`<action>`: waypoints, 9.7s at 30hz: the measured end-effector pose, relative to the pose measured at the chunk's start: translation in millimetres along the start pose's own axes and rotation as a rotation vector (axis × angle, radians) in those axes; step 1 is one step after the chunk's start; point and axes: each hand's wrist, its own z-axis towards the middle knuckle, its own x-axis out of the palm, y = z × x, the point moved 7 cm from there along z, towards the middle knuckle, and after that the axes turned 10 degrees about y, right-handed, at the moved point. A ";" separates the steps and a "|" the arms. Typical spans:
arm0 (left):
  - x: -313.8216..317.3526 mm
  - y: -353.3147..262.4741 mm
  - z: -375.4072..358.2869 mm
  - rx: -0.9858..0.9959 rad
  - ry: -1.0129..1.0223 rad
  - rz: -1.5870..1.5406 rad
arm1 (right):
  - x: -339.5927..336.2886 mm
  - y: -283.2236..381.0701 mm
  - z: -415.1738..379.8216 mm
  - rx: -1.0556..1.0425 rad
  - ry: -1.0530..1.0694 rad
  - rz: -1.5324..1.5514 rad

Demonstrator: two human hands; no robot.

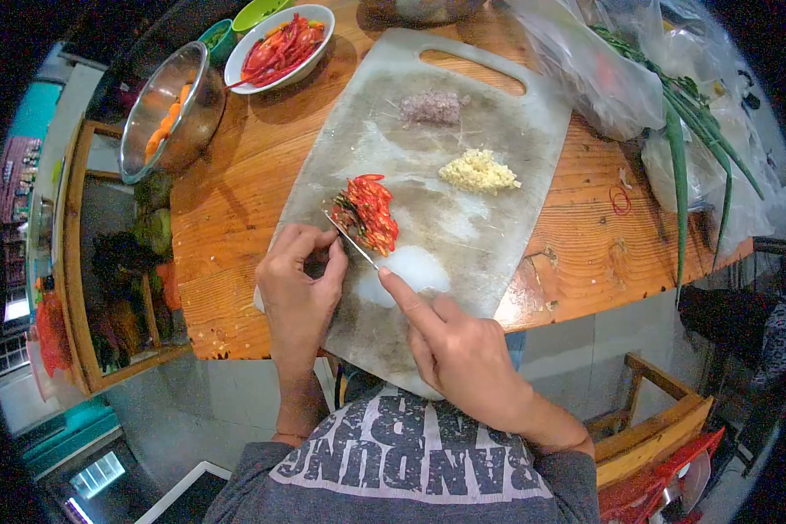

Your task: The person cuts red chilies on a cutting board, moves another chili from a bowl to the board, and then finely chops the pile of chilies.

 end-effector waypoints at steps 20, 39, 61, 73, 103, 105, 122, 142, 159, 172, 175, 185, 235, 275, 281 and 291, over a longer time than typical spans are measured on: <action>-1.3 6.3 -0.9 -0.061 -0.034 -0.081 | 14.3 6.8 16.5 0.040 0.037 -0.158; -8.0 5.6 -6.1 -0.066 -0.059 -0.002 | 1.4 -8.1 12.0 -0.014 0.001 0.020; -9.0 13.1 -7.7 -0.120 -0.039 -0.073 | 4.4 -1.3 10.4 -0.036 0.005 0.107; -6.6 7.0 -5.8 -0.021 -0.013 0.035 | 16.5 10.8 20.1 0.063 0.077 -0.019; -5.0 10.5 -6.7 -0.023 -0.091 0.013 | -0.8 0.1 -0.6 0.094 0.080 0.148; -5.5 8.9 -6.2 -0.025 -0.091 0.022 | 0.4 1.7 -0.5 0.098 0.085 0.141; -4.8 10.5 -4.7 -0.098 -0.099 -0.026 | 6.6 -1.0 -2.9 0.043 0.064 0.083; -2.5 6.1 -1.1 -0.011 -0.048 0.024 | 13.9 7.4 21.1 0.076 0.094 -0.039; -2.4 8.4 -1.1 -0.027 -0.092 0.035 | -4.1 -3.4 -5.0 -0.019 -0.016 0.181; -6.0 3.6 0.6 -0.047 -0.008 0.046 | 3.6 -0.6 4.2 -0.028 0.033 0.168; -4.4 6.5 0.3 -0.033 -0.005 0.028 | 11.1 -2.3 18.4 -0.014 0.043 0.170; -6.9 15.1 2.9 -0.100 -0.031 -0.006 | -7.3 -1.8 -17.3 0.074 0.054 0.209; -22.1 4.0 13.5 -0.020 0.044 -0.056 | -24.8 -17.7 -25.5 0.073 0.047 0.287; -4.8 -24.8 9.0 0.327 0.033 0.280 | -82.6 -58.8 -54.4 0.013 -0.316 0.120; -14.1 -27.0 20.9 0.256 0.017 0.320 | -79.5 -67.5 -44.8 -0.008 -0.271 0.304; -30.2 -42.2 45.4 0.436 0.060 0.493 | -68.7 -115.6 -47.7 -0.049 -0.457 0.696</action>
